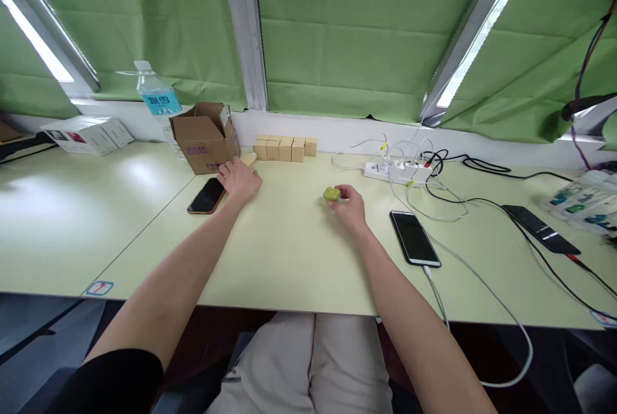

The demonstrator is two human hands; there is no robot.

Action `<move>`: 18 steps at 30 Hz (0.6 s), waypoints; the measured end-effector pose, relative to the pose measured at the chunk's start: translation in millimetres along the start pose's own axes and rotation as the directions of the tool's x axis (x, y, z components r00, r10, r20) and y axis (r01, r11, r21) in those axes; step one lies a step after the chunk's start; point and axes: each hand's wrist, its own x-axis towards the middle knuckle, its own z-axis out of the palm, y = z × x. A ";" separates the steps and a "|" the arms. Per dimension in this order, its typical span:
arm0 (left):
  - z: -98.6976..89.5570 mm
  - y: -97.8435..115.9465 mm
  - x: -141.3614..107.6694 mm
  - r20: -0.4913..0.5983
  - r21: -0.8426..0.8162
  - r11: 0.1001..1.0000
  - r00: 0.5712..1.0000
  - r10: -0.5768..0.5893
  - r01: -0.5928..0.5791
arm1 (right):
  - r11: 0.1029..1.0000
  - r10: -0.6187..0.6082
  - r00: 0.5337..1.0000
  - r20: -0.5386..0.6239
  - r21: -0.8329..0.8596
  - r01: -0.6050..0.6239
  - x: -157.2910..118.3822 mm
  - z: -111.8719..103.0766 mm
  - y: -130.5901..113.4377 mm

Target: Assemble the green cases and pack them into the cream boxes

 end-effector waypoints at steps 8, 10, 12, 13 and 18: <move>2.8 -32.6 39.5 -0.088 0.007 0.963 0.959 0.268 -0.268 | 0.976 0.012 1.000 -0.001 -0.218 -0.012 -2.7 0.2 3.2; 0.8 -30.4 36.5 -0.069 -0.025 0.966 0.965 0.254 -0.256 | 0.968 -0.025 0.999 -0.033 -0.251 0.016 -2.7 -1.2 -0.6; -2.0 -22.6 26.9 -0.050 -0.009 0.980 0.979 0.198 -0.198 | 0.962 -0.148 0.981 -0.128 -0.250 0.113 -3.5 -3.8 -7.3; -3.1 -16.7 19.9 -0.033 0.012 0.984 0.984 0.177 -0.177 | 0.955 -0.230 0.955 -0.186 -0.233 0.184 -4.5 -5.0 -11.6; -0.3 28.6 -30.8 0.090 0.039 0.968 0.965 0.245 -0.249 | 0.889 -0.456 0.869 -0.191 -0.071 0.451 -19.8 2.7 -32.0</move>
